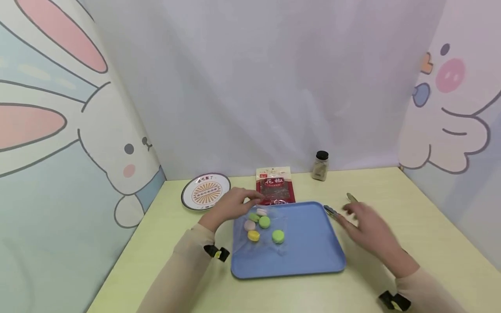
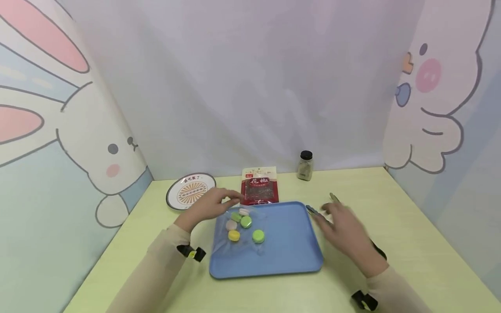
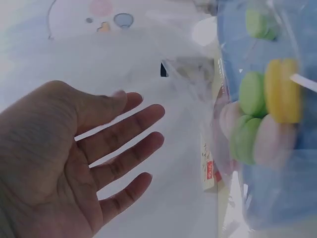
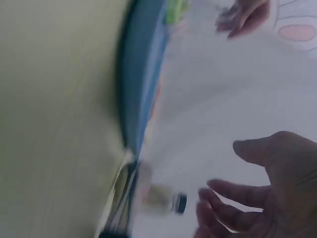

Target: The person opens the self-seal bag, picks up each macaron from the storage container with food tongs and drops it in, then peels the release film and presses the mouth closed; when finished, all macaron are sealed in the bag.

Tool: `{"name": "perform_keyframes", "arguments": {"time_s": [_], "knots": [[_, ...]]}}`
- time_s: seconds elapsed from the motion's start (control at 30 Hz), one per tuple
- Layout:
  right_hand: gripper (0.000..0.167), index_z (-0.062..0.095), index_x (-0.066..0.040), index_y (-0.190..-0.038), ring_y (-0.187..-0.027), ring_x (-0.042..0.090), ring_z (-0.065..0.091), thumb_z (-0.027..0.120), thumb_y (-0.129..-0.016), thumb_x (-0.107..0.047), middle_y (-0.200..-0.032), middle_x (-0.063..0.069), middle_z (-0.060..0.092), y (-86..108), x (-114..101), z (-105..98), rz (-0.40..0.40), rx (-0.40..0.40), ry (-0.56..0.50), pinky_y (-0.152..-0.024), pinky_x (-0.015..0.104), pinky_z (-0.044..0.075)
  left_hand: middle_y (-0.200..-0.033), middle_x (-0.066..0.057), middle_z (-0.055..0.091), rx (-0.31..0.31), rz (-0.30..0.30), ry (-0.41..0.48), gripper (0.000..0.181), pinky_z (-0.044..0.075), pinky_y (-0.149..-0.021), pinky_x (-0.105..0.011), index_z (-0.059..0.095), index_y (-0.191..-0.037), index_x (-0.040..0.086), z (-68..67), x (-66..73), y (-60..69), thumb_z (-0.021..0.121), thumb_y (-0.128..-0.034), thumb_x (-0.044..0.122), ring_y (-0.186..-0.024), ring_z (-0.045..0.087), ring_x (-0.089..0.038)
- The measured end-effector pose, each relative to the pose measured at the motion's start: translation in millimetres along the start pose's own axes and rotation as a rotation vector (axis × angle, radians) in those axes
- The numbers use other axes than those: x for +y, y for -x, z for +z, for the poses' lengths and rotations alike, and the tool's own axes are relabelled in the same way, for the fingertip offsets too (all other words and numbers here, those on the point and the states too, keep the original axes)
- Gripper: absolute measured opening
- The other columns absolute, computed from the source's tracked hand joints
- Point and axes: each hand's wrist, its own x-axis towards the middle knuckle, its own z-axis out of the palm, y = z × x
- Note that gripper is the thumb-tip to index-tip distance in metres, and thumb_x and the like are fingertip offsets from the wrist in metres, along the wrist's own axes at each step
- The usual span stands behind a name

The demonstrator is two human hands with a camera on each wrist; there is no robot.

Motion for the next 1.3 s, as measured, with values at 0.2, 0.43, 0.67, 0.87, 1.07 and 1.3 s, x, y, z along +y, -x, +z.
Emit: {"name": "perform_keyframes", "arguments": {"time_s": [0.2, 0.43, 0.67, 0.87, 1.07, 1.3], "knots": [[0.047, 0.059, -0.010, -0.129, -0.080, 0.012, 0.062, 0.062, -0.099, -0.046, -0.097, 0.000, 0.066, -11.2, -60, 38, -0.080, -0.502, -0.385, -0.065, 0.031, 0.050, -0.118, 0.007, 0.070, -0.200, -0.015, -0.113, 0.034, 0.053, -0.085, -0.028, 0.071, -0.127, 0.018, 12.9, 8.5, -58.9, 0.059, -0.0984, 0.005, -0.098, 0.064, -0.009], [0.039, 0.061, -0.021, -0.128, -0.046, 0.015, 0.057, 0.065, -0.098, -0.045, -0.063, 0.001, 0.062, -10.3, -78, 76, -0.026, -0.650, -0.539, -0.046, 0.031, 0.047, -0.114, 0.010, 0.068, -0.490, -0.059, -0.104, 0.024, 0.054, -0.089, -0.028, 0.075, -0.115, 0.024, 37.2, 11.5, -84.0, 0.061, -0.1001, 0.012, -0.109, 0.063, -0.010], [0.025, 0.069, -0.021, -0.117, -0.042, 0.019, 0.058, 0.065, -0.099, -0.039, -0.068, 0.007, 0.069, -11.5, -85, 85, 0.027, -0.697, -0.688, -0.037, 0.032, 0.045, -0.100, 0.012, 0.067, -0.523, -0.051, -0.022, 0.009, 0.054, -0.080, -0.025, 0.075, -0.103, 0.025, 38.2, 5.5, -82.7, 0.067, -0.0988, 0.022, -0.091, 0.063, -0.006], [0.020, 0.074, -0.017, -0.102, -0.046, 0.019, 0.061, 0.061, -0.102, -0.032, -0.068, 0.004, 0.069, -16.9, -86, 93, 0.035, -0.649, -0.660, -0.034, 0.028, 0.041, -0.087, 0.013, 0.068, -0.455, 0.034, -0.040, 0.010, 0.052, -0.071, -0.021, 0.075, -0.091, 0.023, 48.4, 2.0, -85.6, 0.070, -0.0974, 0.020, -0.078, 0.060, -0.006], [0.023, 0.074, -0.013, -0.089, -0.055, 0.018, 0.064, 0.061, -0.103, -0.025, -0.071, 0.000, 0.069, -20.5, -89, 93, -0.013, -0.581, -0.603, -0.043, 0.028, 0.048, -0.090, 0.013, 0.067, -0.404, 0.047, 0.025, 0.010, 0.051, -0.073, -0.023, 0.075, -0.091, 0.023, 48.9, -6.9, -83.2, 0.068, -0.0982, 0.021, -0.081, 0.060, -0.006], [0.020, 0.074, -0.014, -0.088, -0.060, 0.013, 0.065, 0.062, -0.102, -0.023, -0.071, -0.004, 0.068, -21.5, -92, 88, -0.084, -0.517, -0.514, -0.051, 0.027, 0.051, -0.092, 0.014, 0.068, -0.356, 0.069, 0.122, 0.007, 0.051, -0.076, -0.024, 0.073, -0.095, 0.025, 43.3, -19.2, -78.0, 0.068, -0.0986, 0.027, -0.082, 0.061, -0.005]]}}
